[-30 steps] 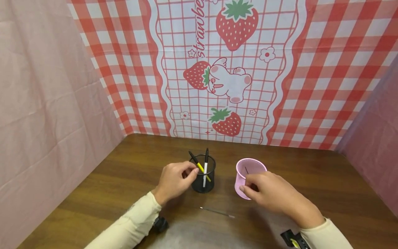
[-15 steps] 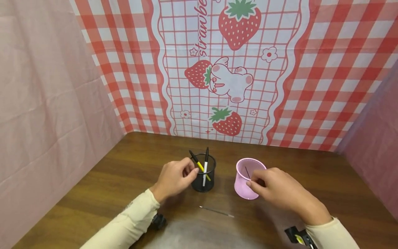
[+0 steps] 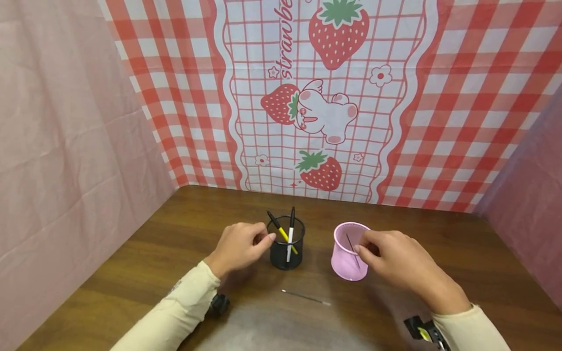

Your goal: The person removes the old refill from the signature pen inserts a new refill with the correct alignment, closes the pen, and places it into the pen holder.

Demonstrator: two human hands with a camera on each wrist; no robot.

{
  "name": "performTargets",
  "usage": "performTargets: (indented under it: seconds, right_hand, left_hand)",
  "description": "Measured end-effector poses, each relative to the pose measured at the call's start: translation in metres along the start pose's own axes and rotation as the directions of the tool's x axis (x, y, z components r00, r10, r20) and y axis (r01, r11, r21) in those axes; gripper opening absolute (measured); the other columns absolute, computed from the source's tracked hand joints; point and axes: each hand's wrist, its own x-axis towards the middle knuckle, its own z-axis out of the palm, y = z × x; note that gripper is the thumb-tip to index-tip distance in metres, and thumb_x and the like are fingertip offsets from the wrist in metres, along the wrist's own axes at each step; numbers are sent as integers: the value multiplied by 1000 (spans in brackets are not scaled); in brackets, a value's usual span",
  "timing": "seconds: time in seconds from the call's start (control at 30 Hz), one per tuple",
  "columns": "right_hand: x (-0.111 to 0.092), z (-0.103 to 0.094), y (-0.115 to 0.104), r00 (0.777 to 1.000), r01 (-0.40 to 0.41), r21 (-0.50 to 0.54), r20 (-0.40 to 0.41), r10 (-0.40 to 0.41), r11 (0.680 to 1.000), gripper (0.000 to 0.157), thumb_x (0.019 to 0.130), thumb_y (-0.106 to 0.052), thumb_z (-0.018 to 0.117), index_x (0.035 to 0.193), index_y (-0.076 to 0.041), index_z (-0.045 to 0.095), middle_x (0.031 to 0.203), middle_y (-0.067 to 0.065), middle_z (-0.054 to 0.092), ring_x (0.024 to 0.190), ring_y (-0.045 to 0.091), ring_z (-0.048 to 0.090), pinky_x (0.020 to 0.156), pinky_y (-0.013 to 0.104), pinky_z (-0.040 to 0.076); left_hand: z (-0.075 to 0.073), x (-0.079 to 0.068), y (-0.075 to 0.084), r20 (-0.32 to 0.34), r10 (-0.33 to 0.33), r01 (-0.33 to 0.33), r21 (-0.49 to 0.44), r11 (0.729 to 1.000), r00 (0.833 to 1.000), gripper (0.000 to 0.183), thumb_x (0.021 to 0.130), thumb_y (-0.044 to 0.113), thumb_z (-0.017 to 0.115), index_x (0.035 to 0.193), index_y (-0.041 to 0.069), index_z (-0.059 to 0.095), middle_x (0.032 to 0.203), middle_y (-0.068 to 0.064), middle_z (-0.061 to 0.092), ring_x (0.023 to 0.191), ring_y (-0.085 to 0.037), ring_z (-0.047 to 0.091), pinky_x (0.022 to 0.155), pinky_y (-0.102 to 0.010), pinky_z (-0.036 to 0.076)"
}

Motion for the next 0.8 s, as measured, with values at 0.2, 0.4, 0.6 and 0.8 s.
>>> performTargets:
  seconds: [0.2, 0.4, 0.6, 0.8]
  right_hand:
    - [-1, -1, 5, 998, -56, -34, -32, 55, 998, 11, 88, -22, 77, 85, -26, 68, 66, -20, 53, 60, 1, 48, 53, 26, 41]
    - [0, -5, 9, 992, -122, -62, -45, 120, 991, 7, 89, -25, 75, 86, -24, 69, 71, -15, 58, 65, 8, 53, 56, 34, 44]
    - [-3, -5, 12, 983, -183, -60, -41, 181, 981, 6, 90, -27, 74, 87, -22, 70, 75, -12, 61, 67, 11, 54, 56, 35, 44]
    - [0, -3, 14, 981, -189, -49, -49, 186, 981, 8, 90, -26, 74, 87, -20, 71, 74, -11, 60, 66, 11, 53, 55, 35, 44]
  left_hand:
    - [-1, 0, -6, -15, 6, -6, 16, 1000, 1000, 34, 96, 40, 61, 66, 26, 53, 55, 17, 44, 49, -2, 43, 43, -22, 34]
    - [-2, 4, -10, -32, -2, 2, -3, 1000, 999, 30, 95, 38, 63, 69, 25, 57, 57, 17, 47, 49, -2, 42, 43, -22, 34]
    - [1, 8, -6, -9, -6, 6, 8, 1000, 1000, 33, 97, 41, 60, 67, 27, 56, 56, 17, 45, 49, -2, 42, 43, -22, 34]
    - [0, 12, -4, -104, 37, -31, 54, 998, 994, 37, 95, 36, 62, 62, 26, 49, 53, 15, 41, 46, -5, 39, 40, -24, 29]
